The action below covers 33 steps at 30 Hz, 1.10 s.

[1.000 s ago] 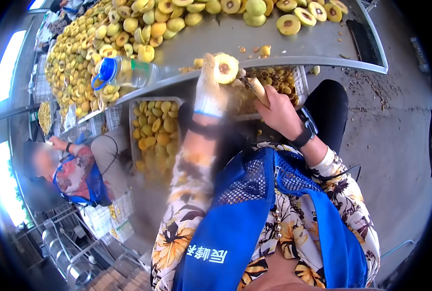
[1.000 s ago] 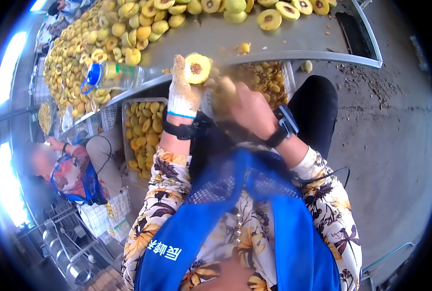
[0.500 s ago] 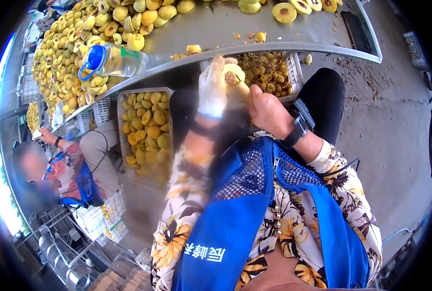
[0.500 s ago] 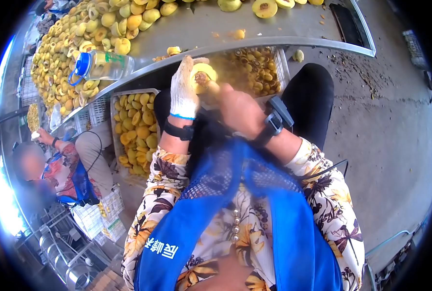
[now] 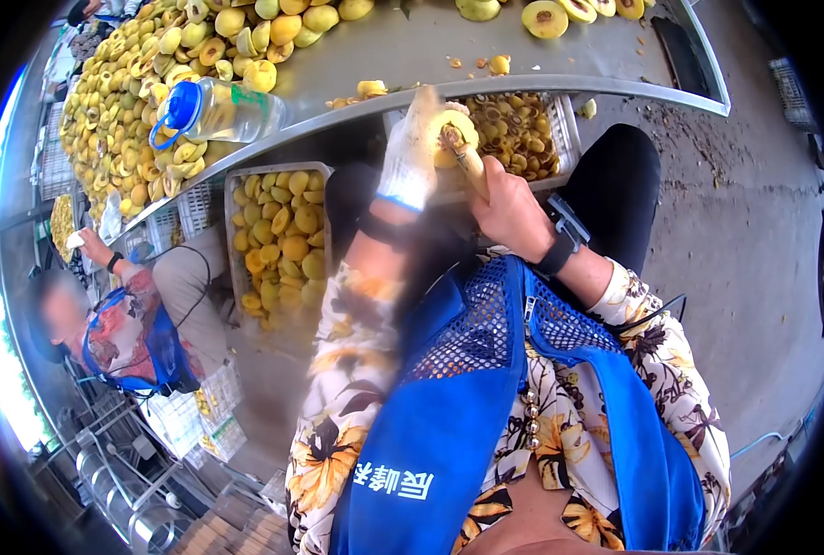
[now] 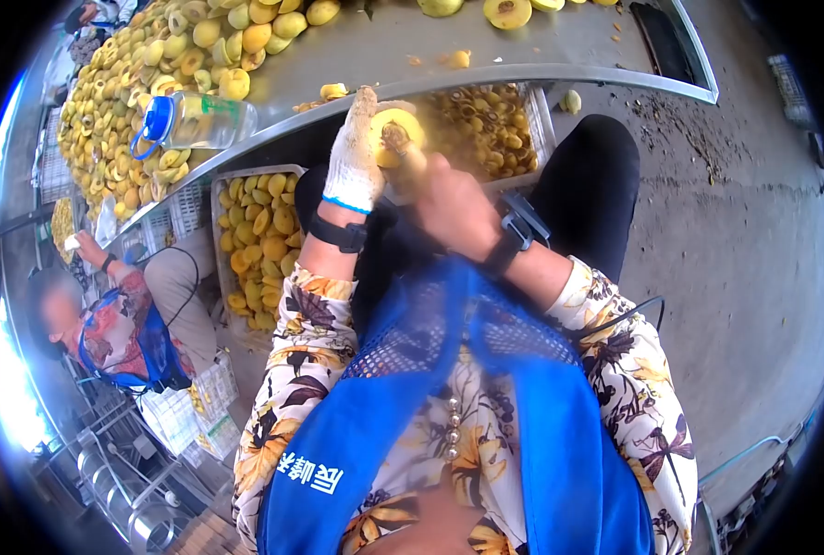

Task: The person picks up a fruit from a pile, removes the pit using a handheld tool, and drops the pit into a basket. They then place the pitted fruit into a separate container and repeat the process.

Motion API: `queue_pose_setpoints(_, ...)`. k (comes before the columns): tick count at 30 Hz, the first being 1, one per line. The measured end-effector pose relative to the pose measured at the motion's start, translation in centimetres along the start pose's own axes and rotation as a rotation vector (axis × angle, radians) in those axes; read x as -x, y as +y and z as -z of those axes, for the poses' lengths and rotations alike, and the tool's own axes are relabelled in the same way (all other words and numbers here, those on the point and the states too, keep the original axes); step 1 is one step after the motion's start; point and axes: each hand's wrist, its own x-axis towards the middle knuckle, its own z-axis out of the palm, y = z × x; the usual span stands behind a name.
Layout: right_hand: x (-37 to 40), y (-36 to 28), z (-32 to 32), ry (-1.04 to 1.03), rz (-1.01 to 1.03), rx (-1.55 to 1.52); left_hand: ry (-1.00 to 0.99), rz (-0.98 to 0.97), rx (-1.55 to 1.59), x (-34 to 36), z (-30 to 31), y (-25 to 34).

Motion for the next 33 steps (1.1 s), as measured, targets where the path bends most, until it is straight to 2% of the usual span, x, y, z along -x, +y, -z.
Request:
queue_pose_setpoints(3,0.1,0.6,-0.1,-0.011,0.03,0.044,0.074,-0.073,-0.105,0.5,-0.5,-0.1)
queue_pose_setpoints(6,0.0,0.6,1.2,-0.197,0.112,0.089,-0.097,0.029,-0.489,1.1,-0.1,2.0)
queue_pose_setpoints(9,-0.2,-0.7,2.2,-0.299,0.146,0.083,-0.153,0.295,-0.661,1.1,-0.3,4.4)
queue_pose_setpoints(10,-0.2,-0.6,1.8,-0.227,0.268,0.084,-0.143,0.273,-0.63,1.3,-0.5,4.5)
queue_pose_setpoints(13,-0.2,-1.9,2.4,-0.395,-0.266,-0.533,0.012,-0.062,-0.145,1.9,-0.9,1.5)
queue_pose_setpoints(14,-0.2,-1.9,2.1,-0.417,-0.292,-0.601,0.038,-0.084,-0.164,2.1,-0.6,0.9)
queue_pose_setpoints(15,-0.1,-1.6,1.5,-0.444,-0.318,-0.668,0.08,-0.318,-0.28,2.0,-1.0,-0.4)
queue_pose_setpoints(17,0.2,-0.9,0.4,-0.474,-0.345,-0.761,0.237,-0.2,-0.049,1.9,-1.4,-1.3)
queue_pose_setpoints(20,0.3,0.2,-0.6,-0.488,-0.351,-0.805,0.145,-0.002,0.232,1.9,-0.9,-1.3)
queue_pose_setpoints(23,0.3,0.4,-0.5,-0.513,-0.362,-0.819,0.016,0.033,0.3,1.3,0.1,-1.9)
queue_pose_setpoints(26,0.4,0.5,-0.3,-0.523,-0.345,-0.859,0.027,0.066,0.182,1.0,0.0,-1.8)
queue_pose_setpoints(29,0.5,0.4,-0.2,-0.541,-0.381,-0.931,0.024,0.209,0.254,0.8,-0.4,-1.1)
queue_pose_setpoints(32,0.1,0.2,0.1,-0.561,-0.431,-0.974,0.115,0.188,0.185,0.9,-1.0,-0.9)
queue_pose_setpoints(33,0.0,0.3,0.1,-0.563,-0.438,-0.969,0.123,0.086,0.061,0.8,-1.0,-1.2)
